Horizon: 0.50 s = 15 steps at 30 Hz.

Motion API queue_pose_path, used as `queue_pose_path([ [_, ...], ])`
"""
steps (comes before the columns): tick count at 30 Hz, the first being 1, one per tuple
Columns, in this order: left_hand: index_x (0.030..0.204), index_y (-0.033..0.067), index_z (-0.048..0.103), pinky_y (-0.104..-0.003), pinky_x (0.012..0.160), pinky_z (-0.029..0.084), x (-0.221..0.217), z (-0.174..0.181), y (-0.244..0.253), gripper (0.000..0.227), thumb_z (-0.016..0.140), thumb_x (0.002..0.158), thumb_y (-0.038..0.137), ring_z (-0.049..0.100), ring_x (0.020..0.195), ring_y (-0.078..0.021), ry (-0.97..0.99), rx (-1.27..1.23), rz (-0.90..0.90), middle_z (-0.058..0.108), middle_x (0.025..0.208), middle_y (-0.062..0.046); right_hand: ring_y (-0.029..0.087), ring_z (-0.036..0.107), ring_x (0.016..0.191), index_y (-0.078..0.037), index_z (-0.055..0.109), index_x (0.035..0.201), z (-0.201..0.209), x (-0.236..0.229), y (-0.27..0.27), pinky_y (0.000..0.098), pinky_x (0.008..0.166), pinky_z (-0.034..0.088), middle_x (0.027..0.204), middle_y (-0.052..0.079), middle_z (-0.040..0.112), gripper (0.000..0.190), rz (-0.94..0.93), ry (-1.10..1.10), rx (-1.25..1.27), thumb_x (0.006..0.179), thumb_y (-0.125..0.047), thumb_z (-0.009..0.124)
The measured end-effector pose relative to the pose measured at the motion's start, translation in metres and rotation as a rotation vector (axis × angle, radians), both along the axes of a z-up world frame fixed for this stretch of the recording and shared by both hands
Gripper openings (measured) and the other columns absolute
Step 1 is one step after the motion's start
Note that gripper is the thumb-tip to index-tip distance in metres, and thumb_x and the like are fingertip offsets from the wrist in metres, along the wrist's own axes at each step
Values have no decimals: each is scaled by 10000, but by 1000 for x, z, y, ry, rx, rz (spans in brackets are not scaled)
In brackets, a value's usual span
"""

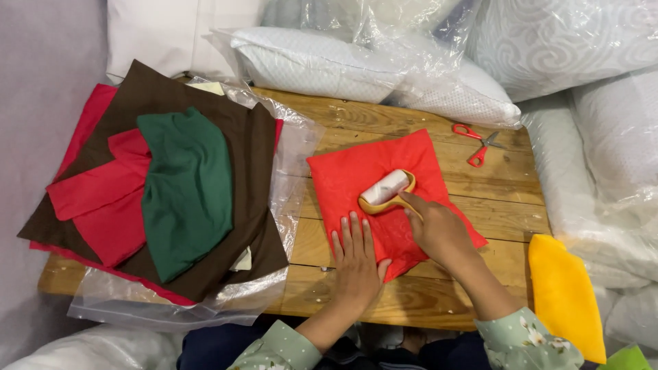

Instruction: Stuffing a red pillowcase with fiberfill, cleaning it with a lint roller, and sealing it in a plastic bag.

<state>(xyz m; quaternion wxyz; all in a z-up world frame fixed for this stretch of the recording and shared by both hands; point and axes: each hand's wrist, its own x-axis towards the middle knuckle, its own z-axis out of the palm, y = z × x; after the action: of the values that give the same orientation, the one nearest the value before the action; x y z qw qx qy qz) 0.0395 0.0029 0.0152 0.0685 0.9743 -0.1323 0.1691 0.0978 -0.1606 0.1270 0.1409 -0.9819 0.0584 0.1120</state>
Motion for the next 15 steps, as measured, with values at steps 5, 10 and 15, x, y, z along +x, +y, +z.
queue_pose_path([
  [5,1586,-10,269,-632,1256,113,-1,0,1,952,426,928,661,121,1564,-475,16,23,-28,145,1684,-295,479,652,843,-273,547,1493,-50,30,10,580,643,500,949,255,672,462,91,-317,136,1034,-310,507],
  [10,1539,-5,357,-743,1184,91,13,24,1,951,640,835,570,213,1515,-490,187,-41,-72,267,1620,-303,476,661,1010,-256,541,1501,-21,44,12,564,821,515,1073,285,692,450,121,-267,215,1056,-287,484],
  [15,1409,156,610,-413,946,529,21,106,31,498,608,989,423,714,1084,-251,173,-756,-497,722,1178,-65,520,603,1202,-256,558,1482,63,8,-7,627,1021,476,1275,290,672,453,126,-239,230,1032,-243,508],
])
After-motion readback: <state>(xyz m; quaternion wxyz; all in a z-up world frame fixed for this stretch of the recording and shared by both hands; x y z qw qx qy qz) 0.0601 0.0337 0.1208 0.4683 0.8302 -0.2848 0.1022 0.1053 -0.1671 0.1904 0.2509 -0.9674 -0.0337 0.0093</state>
